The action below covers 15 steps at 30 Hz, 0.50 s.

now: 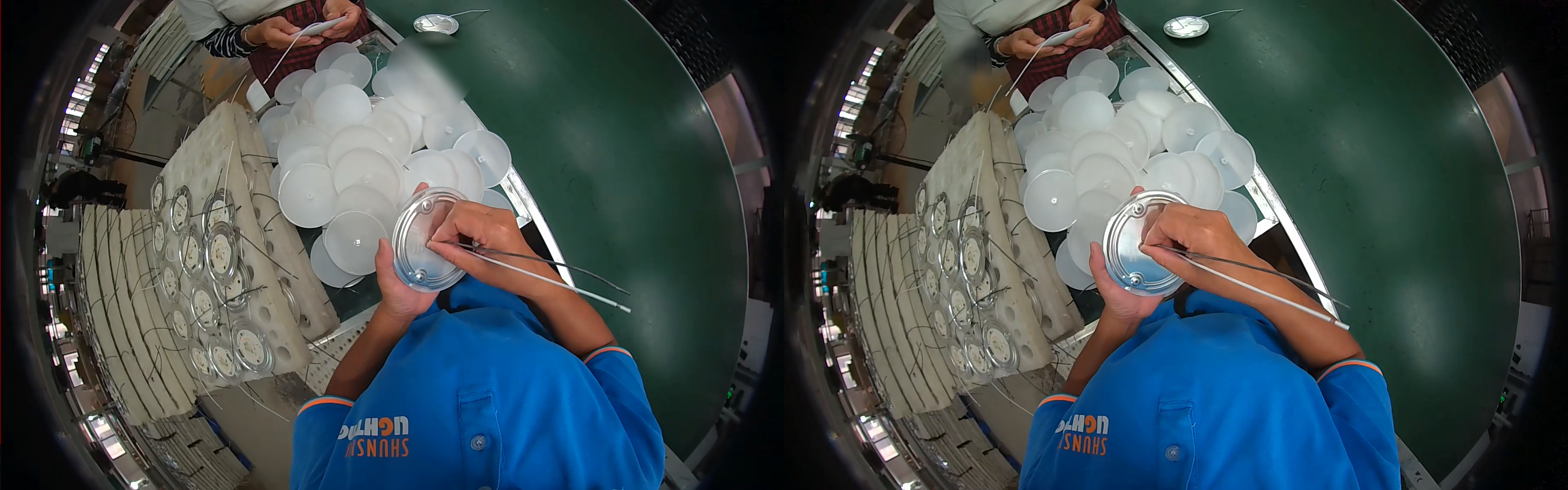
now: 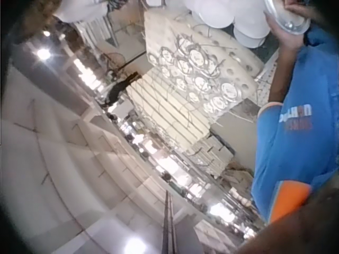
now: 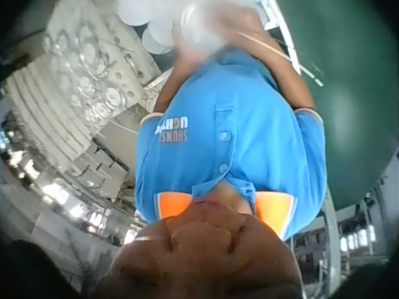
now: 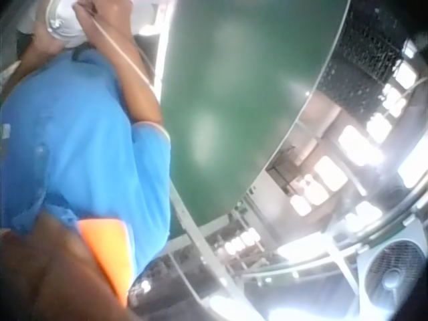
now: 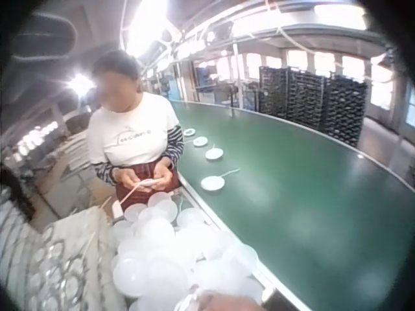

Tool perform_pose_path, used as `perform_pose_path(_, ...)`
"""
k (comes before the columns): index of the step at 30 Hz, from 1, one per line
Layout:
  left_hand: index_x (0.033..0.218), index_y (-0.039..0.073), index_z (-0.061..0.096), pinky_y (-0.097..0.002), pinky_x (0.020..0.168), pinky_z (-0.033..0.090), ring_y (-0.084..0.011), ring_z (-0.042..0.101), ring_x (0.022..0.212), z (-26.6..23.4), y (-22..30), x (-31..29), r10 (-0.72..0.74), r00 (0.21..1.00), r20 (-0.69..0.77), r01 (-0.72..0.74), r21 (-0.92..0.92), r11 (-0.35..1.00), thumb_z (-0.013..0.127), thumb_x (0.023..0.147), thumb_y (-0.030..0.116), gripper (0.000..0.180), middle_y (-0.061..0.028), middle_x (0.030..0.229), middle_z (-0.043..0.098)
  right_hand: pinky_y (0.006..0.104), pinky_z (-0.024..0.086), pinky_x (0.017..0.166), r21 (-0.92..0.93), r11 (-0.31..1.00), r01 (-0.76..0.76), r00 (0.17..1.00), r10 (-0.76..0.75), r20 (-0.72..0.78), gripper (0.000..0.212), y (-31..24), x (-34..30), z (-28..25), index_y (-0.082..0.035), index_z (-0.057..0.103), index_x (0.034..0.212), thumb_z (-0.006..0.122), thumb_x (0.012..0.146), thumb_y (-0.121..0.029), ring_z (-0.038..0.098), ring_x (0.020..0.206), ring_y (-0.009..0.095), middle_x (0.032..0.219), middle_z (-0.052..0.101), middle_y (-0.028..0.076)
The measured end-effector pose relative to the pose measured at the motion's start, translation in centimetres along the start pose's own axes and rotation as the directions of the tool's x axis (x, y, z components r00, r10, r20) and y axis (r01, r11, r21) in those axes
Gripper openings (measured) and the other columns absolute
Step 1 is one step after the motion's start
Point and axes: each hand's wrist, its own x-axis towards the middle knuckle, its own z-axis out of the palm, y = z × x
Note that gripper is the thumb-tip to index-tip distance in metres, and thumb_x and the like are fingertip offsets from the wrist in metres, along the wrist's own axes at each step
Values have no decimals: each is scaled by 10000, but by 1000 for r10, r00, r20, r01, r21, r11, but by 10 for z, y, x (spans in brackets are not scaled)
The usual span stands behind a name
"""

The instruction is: The person assembles circular light fixtures by attaching plastic covers to metal LED bases and threading wires through them by hand. Afterward, the person fastens a black strap around their waist with assistance from a coworker.

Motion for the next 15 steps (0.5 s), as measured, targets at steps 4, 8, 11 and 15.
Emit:
perform_pose_path(4, 1407, 81, 94, -393, 1045, 255, -277, 297, 1277, -2, -1, -2, 11, 1000, 8, -11, -12, 1000, 373, 780, 649, 892, -164, 1390, 266, 263, 435, 553, -71, 996, 61, 996, -57, 62, 122, 0, 2, -2, -30, 560, 699, 680, 714, -29, 565, 630, 167, 712, 583, 66)
perform_pose_path(8, 1407, 81, 95, -387, 1038, 267, -270, 308, 1269, -2, -1, 2, 41, 999, 34, -43, 52, 998, 402, 763, 655, 916, -166, 1378, 280, 273, 434, 552, -17, 1000, 17, 998, -16, 57, 119, 0, 3, -4, -34, 564, 713, 683, 712, -33, 561, 632, 177, 707, 576, 65)
perform_pose_path(11, 1407, 79, 95, -385, 1037, 268, -269, 320, 1260, -3, 1, 4, 38, 999, -4, -38, 60, 997, 426, 754, 650, 928, -163, 1366, 294, 277, 435, 553, -19, 1000, 11, 998, -10, 54, 119, 3, 5, 0, -39, 565, 727, 683, 715, -37, 562, 636, 184, 696, 563, 63)
perform_pose_path(15, 1408, 80, 92, -386, 1036, 269, -269, 328, 1252, -5, 1, 7, 33, 999, 11, -34, 35, 999, 443, 755, 632, 924, -157, 1358, 303, 277, 435, 561, -67, 981, 182, 983, -182, 6, 128, 8, 12, 1, -35, 544, 754, 667, 722, -28, 552, 633, 200, 695, 544, 75)
